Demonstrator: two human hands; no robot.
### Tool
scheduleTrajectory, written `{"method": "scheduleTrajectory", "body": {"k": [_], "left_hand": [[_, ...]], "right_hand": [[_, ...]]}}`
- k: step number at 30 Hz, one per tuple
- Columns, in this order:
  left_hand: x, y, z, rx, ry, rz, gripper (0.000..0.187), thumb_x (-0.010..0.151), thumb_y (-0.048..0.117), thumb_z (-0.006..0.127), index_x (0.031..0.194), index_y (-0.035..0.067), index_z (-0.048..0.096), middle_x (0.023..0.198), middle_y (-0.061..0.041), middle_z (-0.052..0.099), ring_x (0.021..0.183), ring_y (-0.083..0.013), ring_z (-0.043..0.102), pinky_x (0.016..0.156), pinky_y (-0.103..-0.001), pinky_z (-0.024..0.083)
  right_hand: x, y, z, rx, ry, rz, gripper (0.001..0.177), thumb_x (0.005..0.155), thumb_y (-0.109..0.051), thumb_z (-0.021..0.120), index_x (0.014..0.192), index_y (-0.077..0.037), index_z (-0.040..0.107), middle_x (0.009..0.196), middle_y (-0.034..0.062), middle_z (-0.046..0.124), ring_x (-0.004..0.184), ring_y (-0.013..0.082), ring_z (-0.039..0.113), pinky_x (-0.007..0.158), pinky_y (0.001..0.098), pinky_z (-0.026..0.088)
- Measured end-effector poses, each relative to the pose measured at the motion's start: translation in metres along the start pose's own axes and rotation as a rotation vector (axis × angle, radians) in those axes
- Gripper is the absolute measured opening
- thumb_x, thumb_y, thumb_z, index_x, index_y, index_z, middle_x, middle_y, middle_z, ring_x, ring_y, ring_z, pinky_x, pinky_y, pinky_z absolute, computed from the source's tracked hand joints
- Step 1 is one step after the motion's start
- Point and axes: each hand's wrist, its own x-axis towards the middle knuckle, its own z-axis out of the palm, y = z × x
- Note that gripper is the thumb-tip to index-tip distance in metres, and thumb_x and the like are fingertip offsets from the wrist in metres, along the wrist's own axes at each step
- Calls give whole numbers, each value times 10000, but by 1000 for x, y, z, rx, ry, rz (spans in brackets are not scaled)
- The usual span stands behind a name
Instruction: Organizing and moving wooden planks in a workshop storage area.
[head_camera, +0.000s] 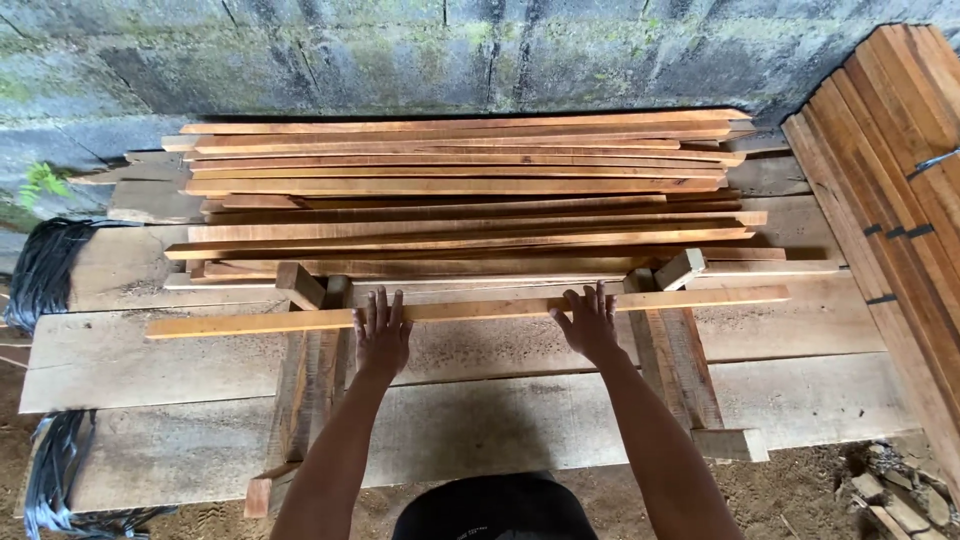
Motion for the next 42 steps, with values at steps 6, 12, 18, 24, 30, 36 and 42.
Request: {"method": "scheduleTrajectory", "body": {"k": [6,12,18,24,30,36,42], "left_hand": [[10,-7,13,-41,-41,-20,655,1074,590,267,1645,278,197,1705,-115,174,1599,-309,99,1279,-606,68],[37,-31,56,78,115,47,458,993,543,528,1340,247,486,1297,-17,512,1388,-256,417,1241,-657,207],[-4,-16,8,127,377,141,479,996,509,554,1357,200,503,1250,-42,554,1366,-275,495,1208,-630,307],[-1,-13,6,-59,58,4,468,1058,485,458,1480,284,439,1585,-60,403,1558,-290,259,1272,-630,166],[4,-10,-2,-84,-53,-38,510,1080,574,328,1521,322,380,1652,-42,326,1588,-264,183,1286,-610,60],[6,-11,-9,-102,-103,-38,558,1093,611,224,1555,320,338,1664,-36,286,1593,-262,147,1292,-592,44],[18,-10,-13,-10,-225,-69,610,1063,641,209,1599,357,279,1708,-6,206,1601,-236,88,1290,-572,-32]], "right_hand": [[3,6,20,-25,82,-40,586,1039,-636,455,1473,-244,406,1517,149,350,1578,437,98,1250,666,146],[24,40,55,-92,469,-267,511,894,-563,687,1269,-222,620,1152,108,632,1371,387,544,1132,661,402],[-8,12,24,-80,645,-278,500,933,-546,638,1305,-212,622,1250,102,592,1421,396,492,1173,631,357],[0,14,15,24,65,-66,542,1003,-587,550,1503,-406,448,1556,84,439,1570,357,229,1264,586,216],[5,9,2,51,-68,-1,570,999,-688,480,1505,-428,449,1575,65,421,1593,338,146,1272,595,138],[5,5,-12,46,-77,-41,543,1049,-628,418,1520,-364,471,1564,130,457,1571,373,226,1262,600,195],[32,25,9,-21,-115,-51,571,1057,-609,385,1563,-347,412,1632,136,388,1579,355,216,1264,593,192]]}}
